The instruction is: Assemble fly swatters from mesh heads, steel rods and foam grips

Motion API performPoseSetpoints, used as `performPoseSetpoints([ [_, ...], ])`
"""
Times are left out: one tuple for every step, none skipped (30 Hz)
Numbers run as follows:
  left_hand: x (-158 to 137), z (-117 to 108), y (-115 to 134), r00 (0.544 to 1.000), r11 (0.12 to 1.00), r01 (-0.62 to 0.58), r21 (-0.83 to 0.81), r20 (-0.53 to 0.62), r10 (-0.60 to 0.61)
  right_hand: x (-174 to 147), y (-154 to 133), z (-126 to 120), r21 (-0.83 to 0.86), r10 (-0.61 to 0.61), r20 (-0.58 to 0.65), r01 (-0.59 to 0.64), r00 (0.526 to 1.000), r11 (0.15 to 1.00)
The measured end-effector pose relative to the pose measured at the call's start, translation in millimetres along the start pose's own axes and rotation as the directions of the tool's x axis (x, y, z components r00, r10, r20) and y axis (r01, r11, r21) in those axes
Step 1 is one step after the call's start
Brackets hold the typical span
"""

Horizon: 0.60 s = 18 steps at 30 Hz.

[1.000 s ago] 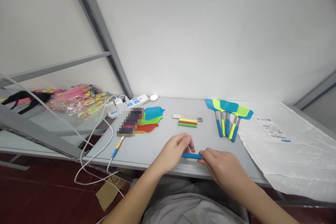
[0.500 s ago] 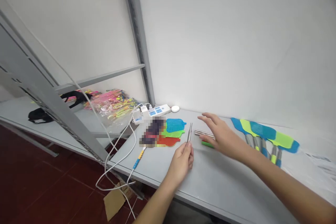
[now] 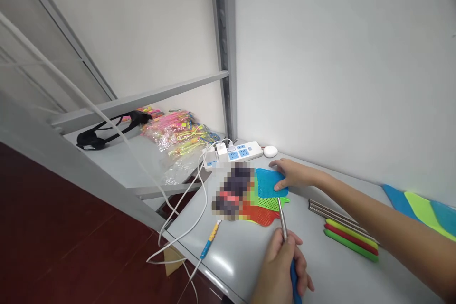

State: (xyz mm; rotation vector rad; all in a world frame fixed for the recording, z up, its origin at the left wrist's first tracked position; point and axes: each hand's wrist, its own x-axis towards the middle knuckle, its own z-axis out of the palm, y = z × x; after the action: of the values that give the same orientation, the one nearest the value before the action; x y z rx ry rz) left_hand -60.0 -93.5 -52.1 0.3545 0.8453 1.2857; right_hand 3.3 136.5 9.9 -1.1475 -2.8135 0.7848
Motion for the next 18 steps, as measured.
performPoseSetpoints([
  [1, 0, -1, 1.000, 1.000, 0.012, -0.010, -0.001, -0.012, 1, 1, 0, -0.002, 0.017, 0.014, -0.017, 1.000, 1.000],
  [2, 0, -1, 1.000, 1.000, 0.020, -0.012, 0.001, -0.020, 2, 3, 0, -0.005, 0.038, 0.024, -0.038, 0.999, 0.999],
  [2, 0, -1, 1.000, 1.000, 0.028, -0.009, 0.007, -0.028, 3, 4, 0, -0.007, 0.061, 0.030, -0.061, 0.998, 0.998],
  [2, 0, 0, 0.999, 0.999, 0.034, -0.005, 0.014, -0.034, 4, 5, 1, -0.012, 0.086, 0.033, -0.085, 0.996, 0.996],
  [1, 1, 1, 0.999, 0.999, 0.036, -0.001, 0.023, -0.036, 5, 7, 2, -0.017, 0.109, 0.033, -0.109, 0.994, 0.994],
  [1, 1, 2, 0.999, 0.999, 0.035, 0.001, 0.028, -0.035, 6, 7, 3, -0.022, 0.130, 0.030, -0.129, 0.991, 0.991],
  [0, 2, 3, 0.999, 1.000, 0.029, 0.004, 0.030, -0.030, 7, 8, 4, -0.028, 0.147, 0.025, -0.146, 0.989, 0.989],
  [0, 3, 4, 0.999, 1.000, 0.023, 0.007, 0.027, -0.023, 7, 8, 4, -0.032, 0.160, 0.022, -0.159, 0.987, 0.987],
  [-1, 3, 4, 1.000, 1.000, 0.017, 0.013, 0.022, -0.017, 8, 7, 5, -0.036, 0.171, 0.021, -0.170, 0.985, 0.985],
  [-1, 4, 5, 1.000, 1.000, 0.010, 0.021, 0.015, -0.010, 9, 7, 5, -0.039, 0.179, 0.021, -0.178, 0.984, 0.983],
  [-1, 4, 5, 1.000, 0.999, 0.001, 0.033, 0.005, -0.001, 9, 6, 5, -0.041, 0.186, 0.022, -0.185, 0.982, 0.982],
  [-1, 4, 4, 1.000, 0.999, -0.006, 0.045, -0.002, 0.006, 8, 4, 5, -0.042, 0.193, 0.022, -0.192, 0.981, 0.981],
  [-1, 5, 4, 1.000, 0.998, -0.012, 0.058, -0.008, 0.012, 7, 3, 5, -0.043, 0.198, 0.021, -0.197, 0.980, 0.980],
  [-2, 5, 4, 1.000, 0.997, -0.018, 0.071, -0.011, 0.019, 6, 2, 5, -0.043, 0.200, 0.016, -0.199, 0.980, 0.979],
  [-2, 5, 4, 1.000, 0.996, -0.025, 0.083, -0.012, 0.026, 4, 0, 5, -0.042, 0.201, 0.009, -0.200, 0.980, 0.979],
  [-3, 5, 4, 0.999, 0.995, -0.033, 0.092, -0.010, 0.034, 1, -1, 5, -0.040, 0.200, 0.000, -0.200, 0.980, 0.979],
  [-4, 6, 5, 0.999, 0.994, -0.042, 0.099, -0.008, 0.043, -1, -2, 6, -0.039, 0.199, -0.010, -0.199, 0.980, 0.979],
  [-5, 6, 5, 0.999, 0.993, -0.051, 0.103, -0.006, 0.052, -4, -3, 6, -0.038, 0.197, -0.019, -0.198, 0.980, 0.979],
])
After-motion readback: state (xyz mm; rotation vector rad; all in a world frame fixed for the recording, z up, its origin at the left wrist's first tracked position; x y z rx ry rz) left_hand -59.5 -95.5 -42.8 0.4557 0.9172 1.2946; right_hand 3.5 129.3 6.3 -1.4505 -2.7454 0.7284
